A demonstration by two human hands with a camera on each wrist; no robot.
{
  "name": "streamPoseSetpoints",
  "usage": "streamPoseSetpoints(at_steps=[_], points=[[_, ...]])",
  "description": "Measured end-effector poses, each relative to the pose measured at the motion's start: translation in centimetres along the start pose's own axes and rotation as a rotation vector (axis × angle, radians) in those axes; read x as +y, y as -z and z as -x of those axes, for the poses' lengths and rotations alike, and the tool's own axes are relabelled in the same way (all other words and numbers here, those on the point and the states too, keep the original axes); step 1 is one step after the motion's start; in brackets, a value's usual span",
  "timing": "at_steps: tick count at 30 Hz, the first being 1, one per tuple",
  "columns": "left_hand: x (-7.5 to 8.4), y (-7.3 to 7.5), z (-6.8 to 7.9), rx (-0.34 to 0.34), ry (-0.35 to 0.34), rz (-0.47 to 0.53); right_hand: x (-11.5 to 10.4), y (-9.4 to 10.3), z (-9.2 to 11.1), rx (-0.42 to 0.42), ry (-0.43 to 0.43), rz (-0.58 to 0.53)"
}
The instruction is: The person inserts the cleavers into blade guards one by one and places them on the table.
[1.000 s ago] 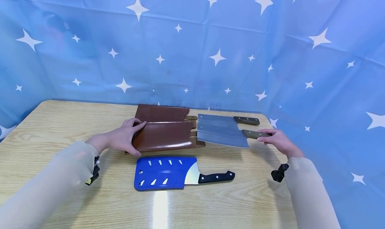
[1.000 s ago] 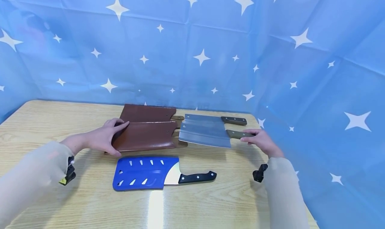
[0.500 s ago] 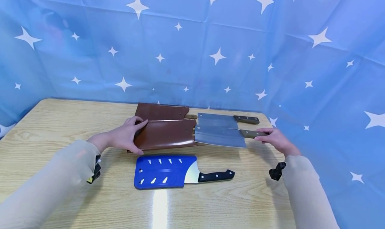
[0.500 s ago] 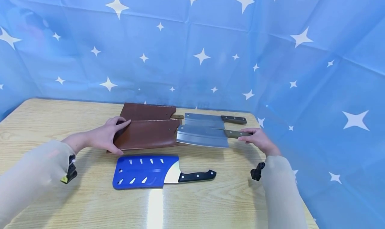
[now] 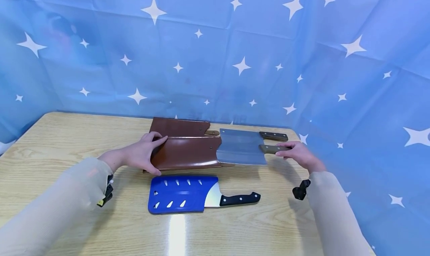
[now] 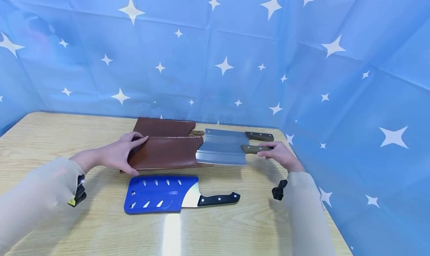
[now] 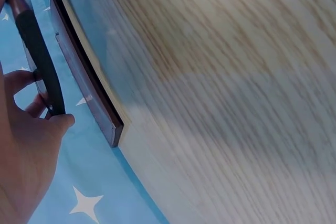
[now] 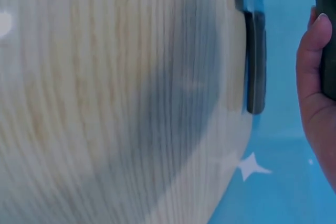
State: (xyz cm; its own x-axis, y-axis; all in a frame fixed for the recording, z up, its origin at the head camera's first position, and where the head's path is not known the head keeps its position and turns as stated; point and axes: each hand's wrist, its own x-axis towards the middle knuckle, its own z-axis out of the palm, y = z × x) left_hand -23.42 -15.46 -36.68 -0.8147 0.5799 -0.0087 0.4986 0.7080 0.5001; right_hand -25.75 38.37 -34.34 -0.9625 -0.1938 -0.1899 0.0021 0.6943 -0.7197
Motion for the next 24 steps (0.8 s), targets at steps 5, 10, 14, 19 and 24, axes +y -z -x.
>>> streamPoseSetpoints(at_steps=[5,10,14,19,24], points=[[0.3,0.1,-0.1,-0.002,-0.004,0.002,-0.6,-0.9,-0.7,-0.007,0.02,-0.008],[0.6,0.3,-0.2,-0.003,-0.007,-0.007,-1.6,-1.5,-1.3,-0.022,0.036,0.006],[0.8,0.6,-0.4,0.003,-0.018,-0.018,-2.2,-2.0,-1.8,-0.025,0.04,-0.001],[1.1,0.8,-0.6,0.007,-0.027,-0.027,-2.9,-2.6,-2.4,-0.032,0.043,-0.018],[1.3,0.9,-0.7,0.007,-0.022,-0.019,-3.5,-3.2,-2.7,-0.044,0.042,-0.038]])
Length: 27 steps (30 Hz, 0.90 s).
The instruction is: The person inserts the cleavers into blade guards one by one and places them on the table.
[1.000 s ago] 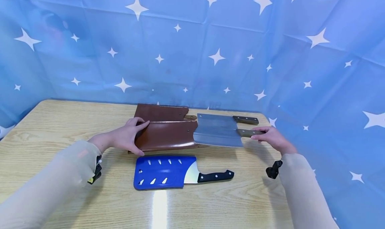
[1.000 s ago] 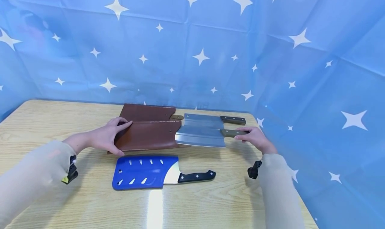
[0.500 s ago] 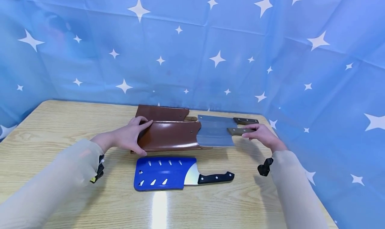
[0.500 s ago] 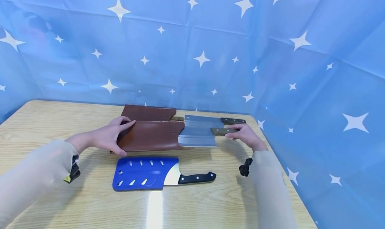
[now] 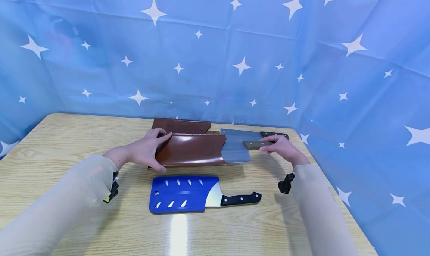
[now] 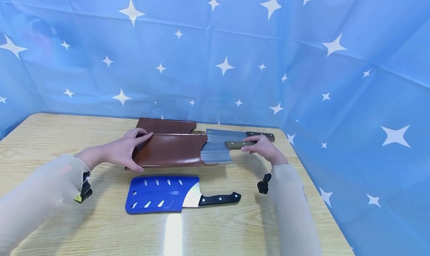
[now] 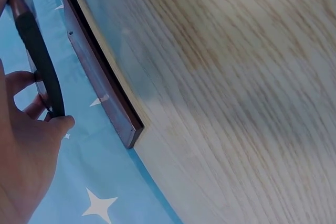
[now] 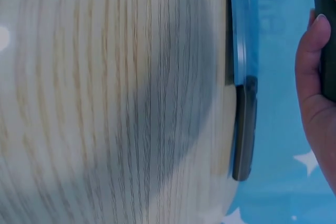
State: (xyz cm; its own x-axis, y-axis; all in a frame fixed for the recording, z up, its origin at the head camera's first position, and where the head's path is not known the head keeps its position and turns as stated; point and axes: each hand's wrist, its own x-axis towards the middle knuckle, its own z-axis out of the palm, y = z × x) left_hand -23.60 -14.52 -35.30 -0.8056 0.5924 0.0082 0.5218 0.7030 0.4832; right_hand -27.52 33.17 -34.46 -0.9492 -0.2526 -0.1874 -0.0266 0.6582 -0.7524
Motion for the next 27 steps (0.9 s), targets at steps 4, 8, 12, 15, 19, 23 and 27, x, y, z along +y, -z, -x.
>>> streamPoseSetpoints(at_steps=[4,8,12,15,19,23,27], points=[[0.0,0.0,-0.1,0.008,0.004,-0.002,-0.4,-0.4,-0.4,0.001,0.0,-0.005],[0.2,0.0,-0.3,0.018,-0.003,-0.018,-1.0,-1.1,-0.8,-0.011,0.011,-0.041],[0.4,-0.1,-0.8,0.022,-0.013,-0.033,-1.5,-1.6,-1.2,-0.026,0.023,-0.059],[0.5,-0.1,-0.9,0.026,-0.022,-0.04,-1.6,-1.8,-1.4,-0.022,0.015,-0.07],[0.7,0.0,-1.1,0.028,-0.017,-0.042,-1.9,-2.1,-1.5,-0.018,0.014,-0.072],[0.9,0.0,-1.2,0.025,-0.008,-0.044,-2.3,-2.5,-1.7,-0.024,0.02,-0.093],[1.0,-0.1,-1.5,0.036,-0.008,-0.047,-2.6,-2.9,-2.1,-0.021,0.009,-0.107]])
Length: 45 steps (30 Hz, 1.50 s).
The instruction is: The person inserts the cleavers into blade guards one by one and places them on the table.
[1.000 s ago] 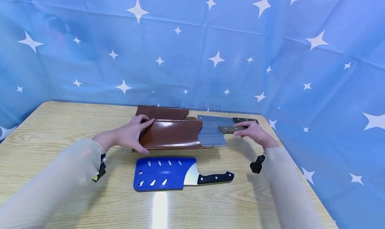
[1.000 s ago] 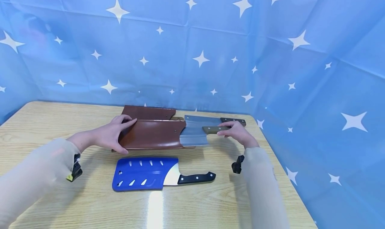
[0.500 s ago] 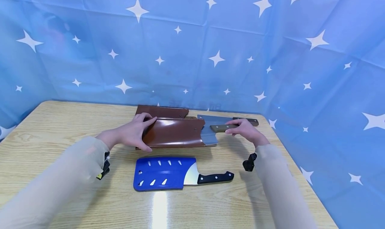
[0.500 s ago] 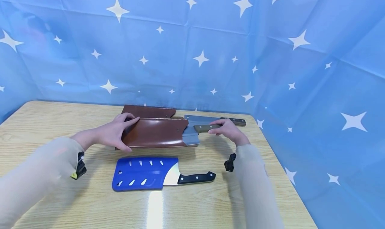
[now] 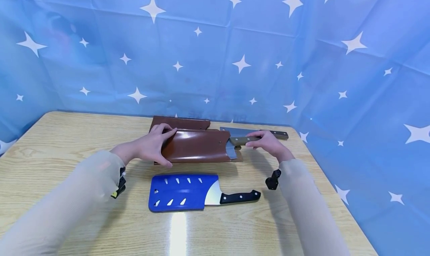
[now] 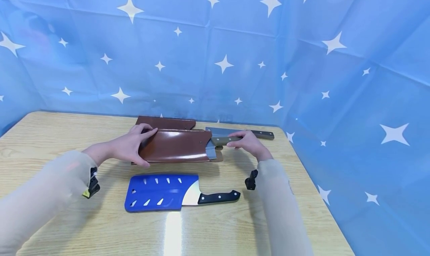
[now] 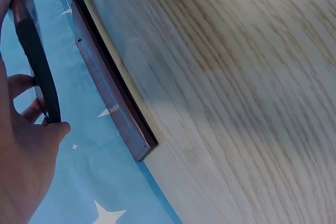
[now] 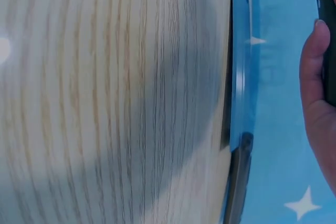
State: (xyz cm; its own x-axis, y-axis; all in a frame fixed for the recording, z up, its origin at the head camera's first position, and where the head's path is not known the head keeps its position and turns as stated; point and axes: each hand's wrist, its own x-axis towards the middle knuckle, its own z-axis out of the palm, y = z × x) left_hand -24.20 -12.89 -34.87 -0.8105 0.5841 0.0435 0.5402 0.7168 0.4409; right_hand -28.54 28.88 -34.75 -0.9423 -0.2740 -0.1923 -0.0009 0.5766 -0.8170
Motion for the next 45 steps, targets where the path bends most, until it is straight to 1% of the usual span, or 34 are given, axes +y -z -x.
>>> streamPoseSetpoints(at_steps=[6,10,14,18,25,29,35,41,45], points=[[0.1,0.0,-0.3,0.008,0.017,-0.003,-0.2,-0.4,-0.3,0.007,0.004,0.009],[0.1,-0.2,-0.4,0.023,0.011,-0.002,-0.5,-0.8,-0.3,0.013,0.012,0.011],[0.1,-0.5,-0.4,0.029,0.004,0.015,-0.9,-1.5,-0.4,0.002,0.025,0.025],[0.1,-0.8,-0.4,0.027,0.003,0.02,-1.4,-2.5,-0.8,-0.023,0.038,0.01],[-0.2,-1.1,-0.2,0.018,0.016,0.013,-1.7,-3.4,-1.0,-0.026,0.06,0.018],[-0.4,-1.4,-0.1,-0.001,0.03,0.018,-1.5,-3.7,-1.2,-0.052,0.055,0.03],[-1.0,-2.2,0.0,-0.024,0.046,0.026,-0.9,-3.9,-1.3,-0.117,0.041,0.064],[-2.0,-3.0,-0.2,-0.04,0.048,0.01,-0.3,-4.1,-1.6,-0.163,0.065,0.082],[-2.3,-3.2,-0.1,-0.048,0.044,0.007,0.2,-4.1,-1.9,-0.182,0.086,0.116]])
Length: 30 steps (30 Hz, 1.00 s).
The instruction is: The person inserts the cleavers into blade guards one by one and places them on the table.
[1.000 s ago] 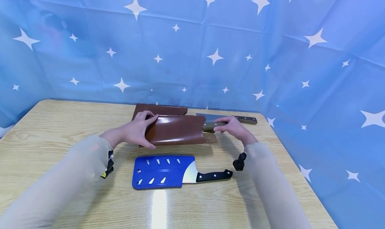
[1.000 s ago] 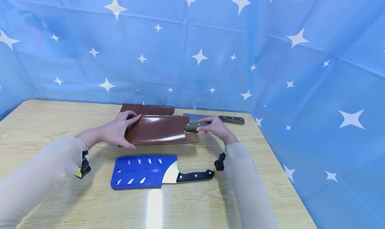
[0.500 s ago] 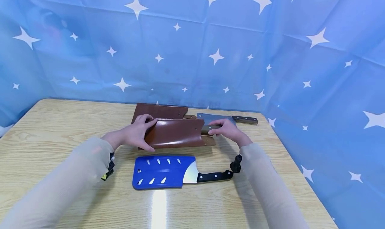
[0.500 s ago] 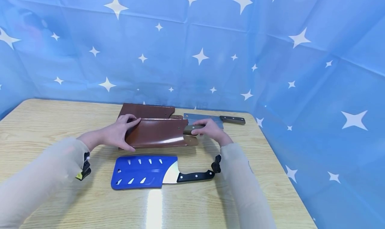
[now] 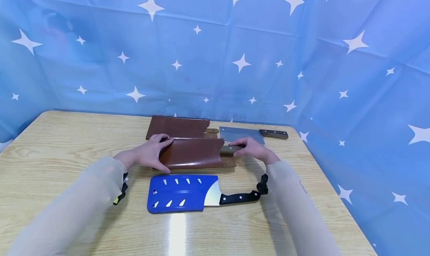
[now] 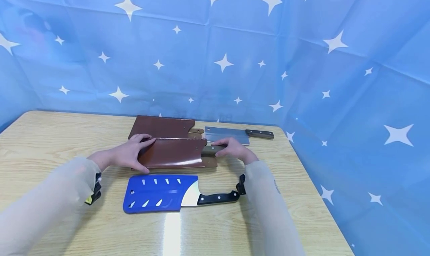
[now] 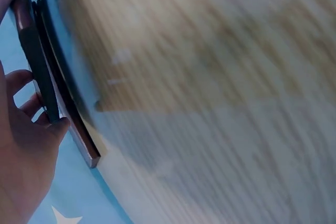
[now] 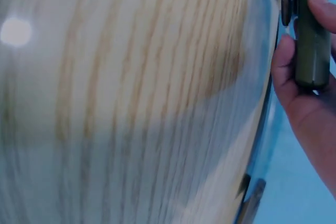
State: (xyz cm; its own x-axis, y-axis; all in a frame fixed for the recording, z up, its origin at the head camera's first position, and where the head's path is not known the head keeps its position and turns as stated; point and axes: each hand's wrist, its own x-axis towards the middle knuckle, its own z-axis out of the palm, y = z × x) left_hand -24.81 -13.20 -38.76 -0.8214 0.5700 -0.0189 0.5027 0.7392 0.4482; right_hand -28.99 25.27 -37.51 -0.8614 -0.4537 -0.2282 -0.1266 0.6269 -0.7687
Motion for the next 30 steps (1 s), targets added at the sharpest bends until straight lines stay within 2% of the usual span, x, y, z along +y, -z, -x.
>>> streamPoseSetpoints(at_steps=[7,19,25,30], points=[[-0.5,-0.6,0.3,-0.037,0.011,-0.006,0.4,-0.5,-0.4,-0.037,-0.024,0.081],[-0.9,-0.5,0.6,-0.042,-0.014,-0.063,0.1,-0.6,-1.0,-0.052,-0.036,0.08],[-1.4,0.4,0.7,-0.019,0.035,-0.028,-0.2,-0.4,-0.8,-0.072,-0.011,0.098],[-1.9,2.1,0.2,0.016,0.062,0.035,0.1,0.4,-0.1,0.0,-0.049,0.051]])
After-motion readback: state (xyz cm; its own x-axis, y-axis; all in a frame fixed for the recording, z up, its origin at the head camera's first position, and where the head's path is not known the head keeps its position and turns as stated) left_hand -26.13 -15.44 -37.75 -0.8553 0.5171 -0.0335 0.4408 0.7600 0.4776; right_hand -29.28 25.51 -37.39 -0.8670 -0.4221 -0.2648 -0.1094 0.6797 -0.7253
